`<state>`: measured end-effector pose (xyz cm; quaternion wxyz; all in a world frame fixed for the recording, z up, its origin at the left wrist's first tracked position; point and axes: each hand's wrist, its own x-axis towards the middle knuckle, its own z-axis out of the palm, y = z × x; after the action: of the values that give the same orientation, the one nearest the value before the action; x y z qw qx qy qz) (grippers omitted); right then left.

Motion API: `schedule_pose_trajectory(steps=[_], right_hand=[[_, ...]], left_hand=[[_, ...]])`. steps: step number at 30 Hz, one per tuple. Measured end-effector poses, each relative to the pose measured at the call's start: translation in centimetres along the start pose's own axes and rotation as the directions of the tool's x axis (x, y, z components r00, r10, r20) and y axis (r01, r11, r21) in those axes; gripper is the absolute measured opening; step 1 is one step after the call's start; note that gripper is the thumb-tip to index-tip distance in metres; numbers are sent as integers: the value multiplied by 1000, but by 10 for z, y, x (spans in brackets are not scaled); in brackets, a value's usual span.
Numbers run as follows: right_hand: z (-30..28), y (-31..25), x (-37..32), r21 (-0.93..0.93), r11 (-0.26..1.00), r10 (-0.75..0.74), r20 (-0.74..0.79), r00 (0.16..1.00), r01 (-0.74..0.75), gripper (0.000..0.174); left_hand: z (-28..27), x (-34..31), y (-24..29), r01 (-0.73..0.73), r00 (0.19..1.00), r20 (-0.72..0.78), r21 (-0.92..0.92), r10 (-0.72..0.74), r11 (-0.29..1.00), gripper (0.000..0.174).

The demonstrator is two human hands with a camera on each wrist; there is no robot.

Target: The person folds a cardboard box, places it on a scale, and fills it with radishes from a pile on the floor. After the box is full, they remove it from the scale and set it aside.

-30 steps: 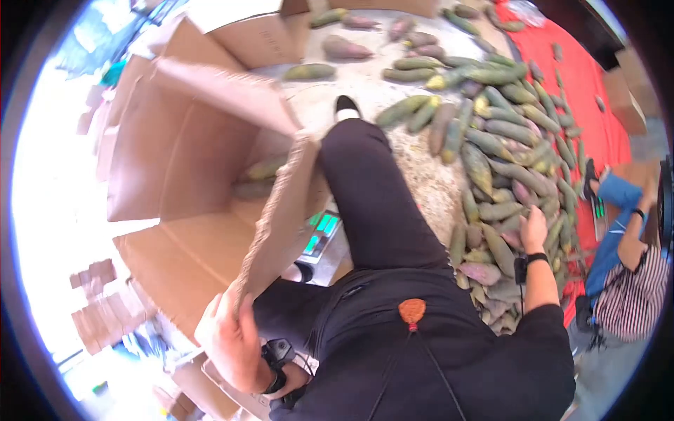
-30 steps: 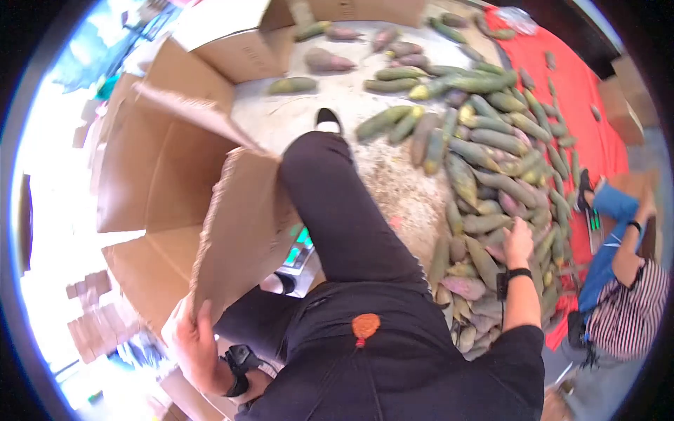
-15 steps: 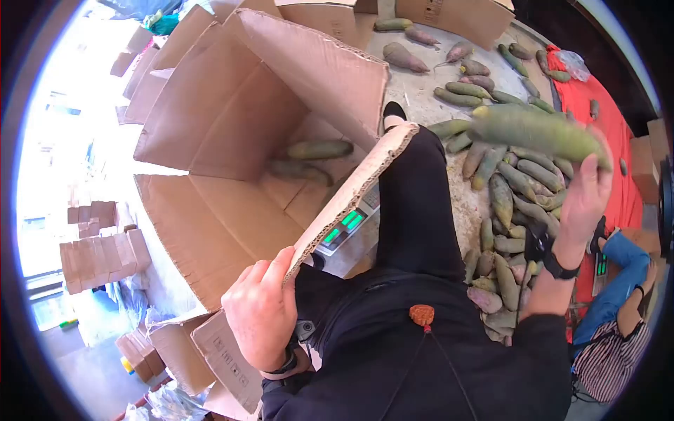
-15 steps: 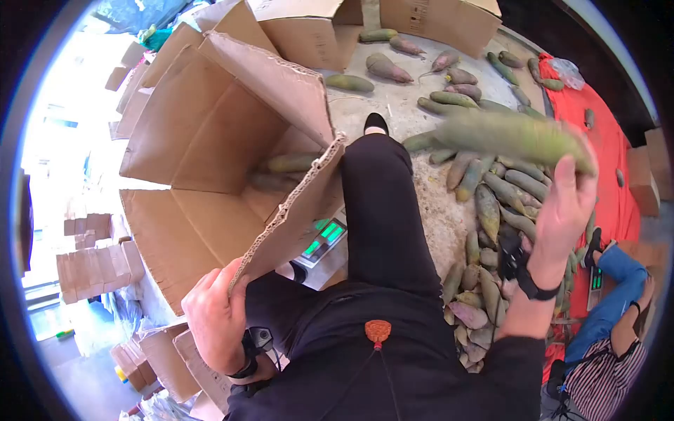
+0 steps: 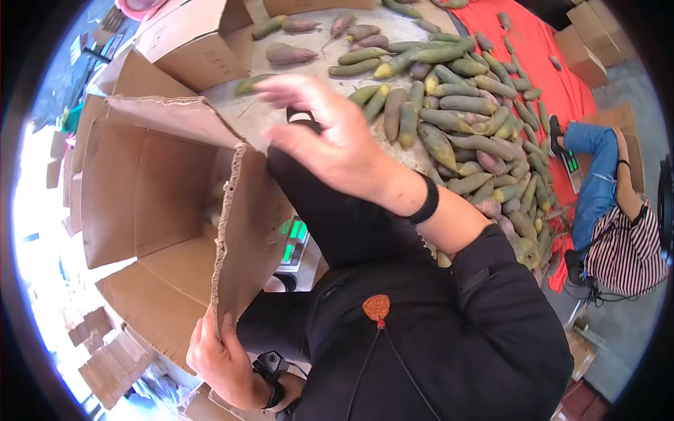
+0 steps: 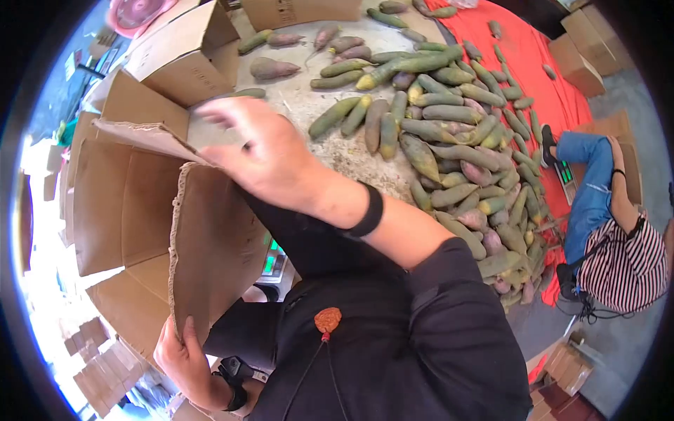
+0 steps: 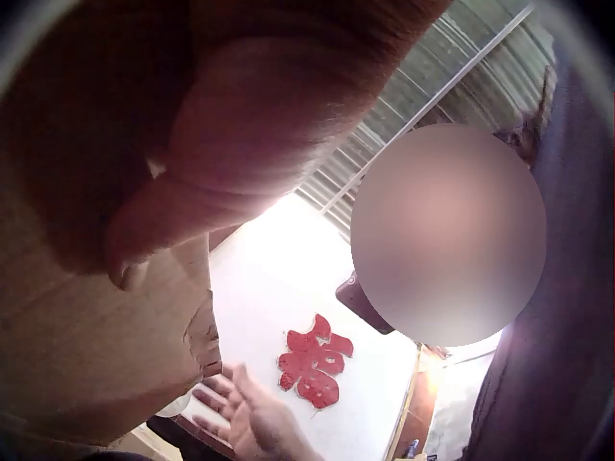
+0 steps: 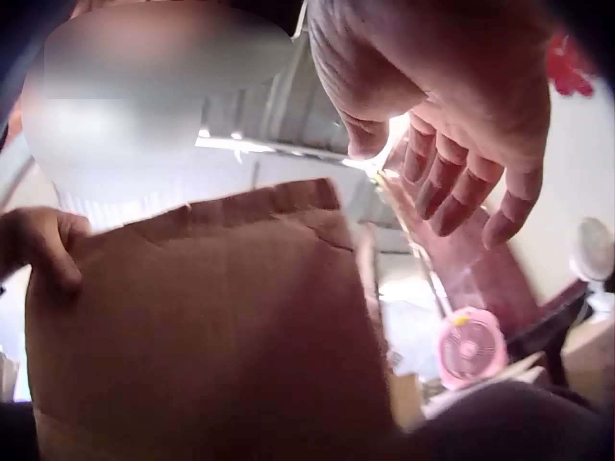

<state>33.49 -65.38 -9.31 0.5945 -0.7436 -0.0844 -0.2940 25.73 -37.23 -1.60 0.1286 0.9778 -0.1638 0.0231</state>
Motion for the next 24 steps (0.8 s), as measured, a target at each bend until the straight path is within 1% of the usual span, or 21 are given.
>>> schedule_pose_trajectory(steps=[2,3,4,5,6,7,8,10,11,12,14,15,16,17,18,19,20,21,22,24], right_hand=[[-30,40,-30,-141,980,122,-129,984,-140,36],[-52,62,-50,-242,943,197,-152,969,-230,35],[-77,81,-73,-337,887,269,-181,946,-317,34],[-104,92,-97,-388,805,393,-216,894,-448,35],[-135,122,-131,-515,718,378,-277,883,-469,34],[-165,131,-158,-602,560,480,-325,815,-569,35],[-196,141,-190,-621,433,549,-392,738,-653,36],[-243,147,-249,-574,139,638,-572,516,-807,36],[-277,157,-293,-561,61,688,-576,442,-825,36],[-298,163,-326,-549,-18,731,-578,364,-835,37],[-300,122,-337,-327,-177,813,-580,50,-928,34],[-318,143,-382,-356,-147,822,-562,86,-923,32],[-309,137,-383,-384,-117,830,-544,122,-916,30],[-303,122,-387,-355,-146,762,-635,123,-924,37],[-291,110,-383,-354,-147,764,-633,121,-924,37],[-282,102,-377,-416,-190,736,-660,152,-889,47],[-279,99,-376,-473,-235,707,-683,185,-849,58],[-277,100,-375,-408,-326,739,-672,39,-853,75],[-273,99,-373,-411,-321,743,-668,42,-853,75],[-257,85,-364,-446,-555,707,-698,-116,-702,80]], left_hand=[[-1,1,2,-3,1000,29,-1,3,1000,19],[-1,1,3,16,999,32,0,-16,1000,19],[-1,0,3,35,999,35,2,-36,999,18],[0,0,3,31,999,44,2,-31,1000,18],[0,-1,1,30,999,40,-5,-30,1000,17],[1,0,-1,28,999,37,-12,-28,1000,16],[1,0,-1,24,999,47,-11,-23,1000,16],[3,0,0,46,999,26,-51,-45,998,15],[3,-1,1,44,999,31,-48,-43,998,15],[4,-1,1,36,999,20,-42,-36,998,16],[5,0,1,29,1000,12,-32,-29,999,16],[5,0,-1,29,1000,7,-28,-29,999,16],[5,0,-1,28,1000,2,-25,-28,999,16],[5,0,0,27,1000,6,-22,-27,999,16],[5,0,1,57,998,15,-47,-56,997,16],[5,0,1,88,996,23,-72,-86,994,16],[6,-1,2,89,996,23,-69,-87,994,16],[6,-1,2,87,996,15,-78,-86,993,15],[6,0,3,87,996,3,-87,-87,992,15],[6,0,5,83,997,3,-80,-83,993,14]])
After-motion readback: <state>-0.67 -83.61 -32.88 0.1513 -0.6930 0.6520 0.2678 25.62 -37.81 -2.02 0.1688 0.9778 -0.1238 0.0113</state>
